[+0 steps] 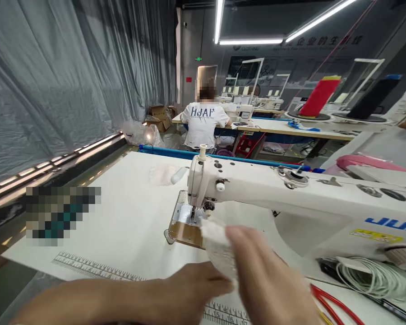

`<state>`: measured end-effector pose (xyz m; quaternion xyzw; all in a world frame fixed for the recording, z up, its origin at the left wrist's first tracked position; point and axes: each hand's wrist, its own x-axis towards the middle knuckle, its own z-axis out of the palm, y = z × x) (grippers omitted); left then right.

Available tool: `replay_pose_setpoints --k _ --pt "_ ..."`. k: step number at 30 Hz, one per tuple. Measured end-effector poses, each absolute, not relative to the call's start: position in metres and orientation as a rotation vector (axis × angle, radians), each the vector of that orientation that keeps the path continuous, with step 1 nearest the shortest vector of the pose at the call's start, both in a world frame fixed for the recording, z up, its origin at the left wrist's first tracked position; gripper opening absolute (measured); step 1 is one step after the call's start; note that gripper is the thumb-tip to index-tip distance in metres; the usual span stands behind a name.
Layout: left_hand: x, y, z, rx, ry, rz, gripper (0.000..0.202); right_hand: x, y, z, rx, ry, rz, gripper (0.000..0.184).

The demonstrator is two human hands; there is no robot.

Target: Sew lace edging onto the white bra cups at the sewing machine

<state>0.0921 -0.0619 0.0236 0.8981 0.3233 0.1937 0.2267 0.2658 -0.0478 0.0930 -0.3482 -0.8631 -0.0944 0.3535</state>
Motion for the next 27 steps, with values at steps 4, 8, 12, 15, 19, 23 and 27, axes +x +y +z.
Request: replay_pose_setpoints --k 4,8,12,15,19,23,27 --pt "-0.012 -0.097 0.037 1.488 1.326 0.463 0.039 0.210 -0.057 0.065 -0.541 -2.491 -0.062 0.038" --pt "-0.062 -0.102 0.058 1.701 1.897 0.726 0.031 0.213 -0.047 0.038 -0.655 -2.504 0.303 0.030" --pt "-0.037 -0.079 0.061 1.927 1.829 0.564 0.029 0.228 -0.022 0.025 -0.926 -2.389 0.326 0.025" --pt "-0.011 -0.062 0.053 1.998 1.793 0.341 0.039 0.215 -0.012 0.022 -0.936 -2.382 0.259 0.029" --pt "-0.002 -0.055 0.047 1.923 1.812 0.284 0.027 0.181 -0.008 0.011 -0.784 -2.433 0.468 0.028" --pt "-0.009 -0.062 0.046 1.931 1.821 0.345 0.012 0.166 -0.006 0.003 -0.713 -2.367 0.661 0.014" --pt "-0.009 -0.071 0.048 1.867 1.615 0.632 0.012 0.174 -0.010 0.016 -0.716 -2.377 0.822 0.013"
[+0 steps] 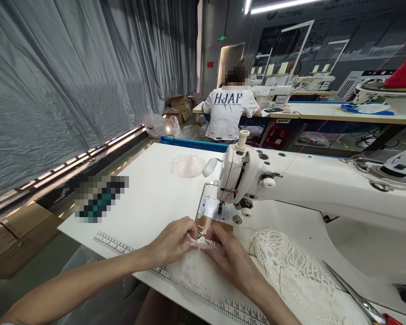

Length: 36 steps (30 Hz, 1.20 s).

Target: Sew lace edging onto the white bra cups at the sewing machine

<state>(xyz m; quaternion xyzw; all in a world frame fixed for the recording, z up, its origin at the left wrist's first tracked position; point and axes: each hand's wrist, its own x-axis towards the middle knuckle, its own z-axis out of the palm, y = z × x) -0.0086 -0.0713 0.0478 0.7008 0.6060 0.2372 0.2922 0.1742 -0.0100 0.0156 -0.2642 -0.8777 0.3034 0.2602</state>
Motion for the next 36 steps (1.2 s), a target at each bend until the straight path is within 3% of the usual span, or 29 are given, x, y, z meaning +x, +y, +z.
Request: replay_pose_setpoints --k 5,9,19,23,29,32,36 --pt "-0.002 -0.079 0.056 1.631 1.311 0.864 0.042 0.186 -0.020 0.033 -0.952 -2.238 1.240 0.024" --pt "0.000 -0.075 0.062 1.687 1.253 0.814 0.038 0.192 -0.021 0.034 -0.917 -2.103 1.326 0.033" --pt "-0.002 -0.045 0.057 1.878 1.251 0.718 0.044 0.191 0.002 0.026 -0.987 -2.232 0.975 0.035" --pt "0.003 -0.044 0.045 2.126 1.395 0.726 0.052 0.190 0.015 0.019 -1.140 -2.375 0.589 0.033" --pt "0.010 -0.043 0.012 2.679 1.399 0.682 0.019 0.190 0.027 0.006 -1.210 -2.433 0.255 0.021" --pt "0.013 -0.042 0.007 2.778 1.394 0.627 0.018 0.192 0.021 0.007 -1.182 -2.399 0.077 0.022" --pt "0.019 -0.045 0.014 2.860 1.428 0.588 0.009 0.200 -0.003 0.006 -0.841 -2.391 -0.106 0.028"
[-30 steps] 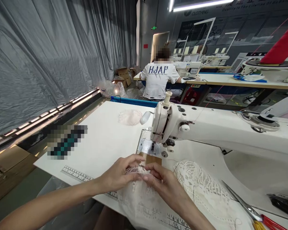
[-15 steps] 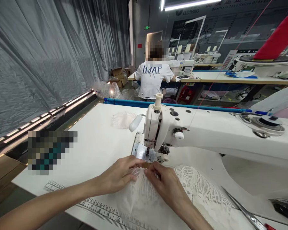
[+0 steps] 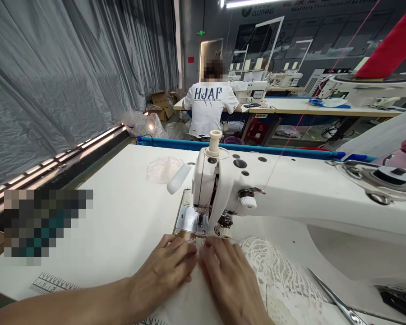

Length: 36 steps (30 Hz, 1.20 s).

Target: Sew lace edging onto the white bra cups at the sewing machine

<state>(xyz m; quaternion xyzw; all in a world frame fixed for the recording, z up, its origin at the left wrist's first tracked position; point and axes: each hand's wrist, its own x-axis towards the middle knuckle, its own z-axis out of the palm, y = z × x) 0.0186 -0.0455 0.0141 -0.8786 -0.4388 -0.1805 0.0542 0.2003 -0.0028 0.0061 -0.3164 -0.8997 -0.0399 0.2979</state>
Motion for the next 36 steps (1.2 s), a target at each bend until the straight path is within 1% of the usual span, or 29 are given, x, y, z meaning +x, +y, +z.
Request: replay_pose_setpoints --k 3,6,9,11,13,14,16,18,22,23,25,26,27,28,30,32,33,36 --pt "0.022 -0.048 0.020 -2.616 -1.335 -0.544 0.012 0.208 -0.015 -0.003 -0.766 -2.509 -0.159 0.027" --pt "0.022 -0.042 0.021 -2.580 -1.370 -0.501 0.016 0.210 -0.007 -0.009 -0.761 -2.532 -0.376 0.033" --pt "0.018 -0.024 0.020 -2.571 -1.407 -0.475 0.021 0.205 0.014 -0.008 -0.771 -2.495 -0.496 0.038" --pt "0.015 -0.006 0.019 -2.580 -1.433 -0.490 0.019 0.200 0.030 -0.008 -0.792 -2.440 -0.530 0.035" --pt "0.011 0.011 0.019 -2.596 -1.480 -0.498 0.015 0.197 0.043 -0.008 -0.786 -2.364 -0.542 0.028" --pt "0.010 0.018 0.019 -2.604 -1.504 -0.497 0.016 0.196 0.048 -0.009 -0.777 -2.330 -0.545 0.025" --pt "0.007 0.025 0.021 -2.617 -1.544 -0.497 0.021 0.198 0.053 -0.009 -0.757 -2.323 -0.534 0.023" --pt "0.005 0.022 0.022 -2.636 -1.522 -0.529 0.020 0.201 0.050 -0.007 -0.748 -2.373 -0.480 0.026" --pt "0.003 -0.004 0.021 -2.729 -1.364 -0.622 0.012 0.210 0.031 -0.004 -0.654 -2.495 -0.255 0.043" --pt "0.003 -0.010 0.020 -2.743 -1.333 -0.638 0.015 0.211 0.026 -0.004 -0.631 -2.509 -0.197 0.042" --pt "0.003 -0.018 0.016 -2.736 -1.295 -0.659 0.019 0.212 0.018 -0.007 -0.612 -2.490 -0.102 0.032" --pt "0.003 -0.020 0.014 -2.725 -1.283 -0.665 0.016 0.212 0.016 -0.009 -0.618 -2.455 -0.070 0.031" --pt "0.003 -0.020 0.013 -2.714 -1.272 -0.672 0.010 0.211 0.014 -0.010 -0.628 -2.415 -0.046 0.034" --pt "0.003 -0.019 0.011 -2.703 -1.264 -0.679 0.009 0.210 0.014 -0.010 -0.638 -2.382 -0.027 0.036" --pt "0.003 -0.016 0.011 -2.676 -1.261 -0.710 0.020 0.208 0.015 -0.008 -0.638 -2.373 -0.031 0.032" --pt "0.004 -0.012 0.011 -2.644 -1.265 -0.774 0.024 0.206 0.017 -0.005 -0.627 -2.415 -0.094 0.036" --pt "0.004 -0.011 0.012 -2.625 -1.274 -0.810 0.024 0.206 0.018 -0.004 -0.622 -2.424 -0.125 0.039" --pt "0.007 -0.008 0.014 -2.572 -1.290 -0.861 0.018 0.206 0.021 -0.004 -0.638 -2.391 -0.126 0.033"
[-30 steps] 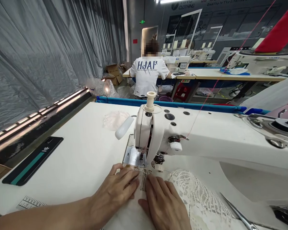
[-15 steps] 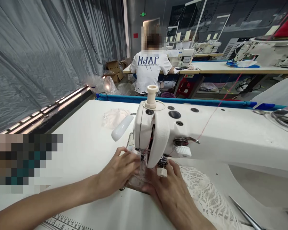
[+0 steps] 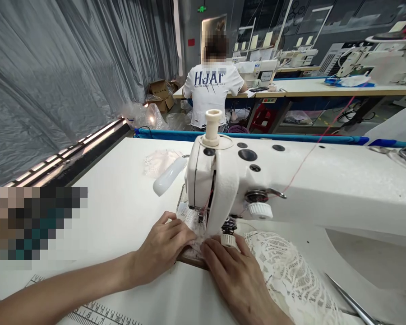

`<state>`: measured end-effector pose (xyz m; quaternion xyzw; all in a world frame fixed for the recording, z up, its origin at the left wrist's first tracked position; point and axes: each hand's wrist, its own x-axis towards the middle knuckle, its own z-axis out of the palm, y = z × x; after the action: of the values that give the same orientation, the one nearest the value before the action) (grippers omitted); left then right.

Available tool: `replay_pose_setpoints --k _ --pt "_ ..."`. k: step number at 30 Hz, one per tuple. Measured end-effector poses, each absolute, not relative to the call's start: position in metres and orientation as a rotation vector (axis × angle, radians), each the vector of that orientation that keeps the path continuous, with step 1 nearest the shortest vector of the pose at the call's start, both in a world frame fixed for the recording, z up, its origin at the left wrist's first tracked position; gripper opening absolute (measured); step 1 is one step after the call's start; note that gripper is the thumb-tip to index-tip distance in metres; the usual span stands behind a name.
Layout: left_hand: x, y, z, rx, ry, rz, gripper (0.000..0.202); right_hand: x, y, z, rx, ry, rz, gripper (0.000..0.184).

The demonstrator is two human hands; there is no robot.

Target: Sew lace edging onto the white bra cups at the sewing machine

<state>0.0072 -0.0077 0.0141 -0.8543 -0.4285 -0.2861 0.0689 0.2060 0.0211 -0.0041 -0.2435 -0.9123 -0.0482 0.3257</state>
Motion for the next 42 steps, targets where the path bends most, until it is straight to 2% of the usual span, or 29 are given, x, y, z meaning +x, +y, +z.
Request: replay_pose_setpoints --k 3,6,9,15,19,27,37,42 --pt "0.011 -0.003 0.014 -2.487 -1.244 -0.821 0.011 0.208 0.025 -0.004 -0.614 -2.342 -0.100 0.031" --pt "0.016 0.004 0.013 -2.371 -1.194 -0.770 0.021 0.211 0.029 -0.004 -0.583 -2.291 -0.134 0.022" --pt "0.020 0.009 0.012 -2.271 -1.178 -0.739 0.022 0.211 0.030 -0.006 -0.579 -2.298 -0.106 0.021" --pt "0.020 -0.003 0.013 -2.337 -1.268 -0.705 0.014 0.211 0.027 -0.009 -0.549 -2.300 -0.029 0.030" --pt "0.015 -0.012 0.014 -2.410 -1.258 -0.772 0.016 0.213 0.023 -0.011 -0.526 -2.325 0.009 0.038" --pt "0.012 -0.014 0.015 -2.495 -1.215 -0.857 0.019 0.221 0.017 -0.032 -0.518 -2.384 0.055 0.042" --pt "0.014 -0.017 0.018 -2.440 -1.145 -0.758 0.017 0.215 0.019 -0.008 -0.480 -2.422 -0.079 0.043" --pt "0.015 -0.018 0.018 -2.455 -1.134 -0.739 0.014 0.211 0.018 -0.006 -0.495 -2.391 -0.059 0.035"
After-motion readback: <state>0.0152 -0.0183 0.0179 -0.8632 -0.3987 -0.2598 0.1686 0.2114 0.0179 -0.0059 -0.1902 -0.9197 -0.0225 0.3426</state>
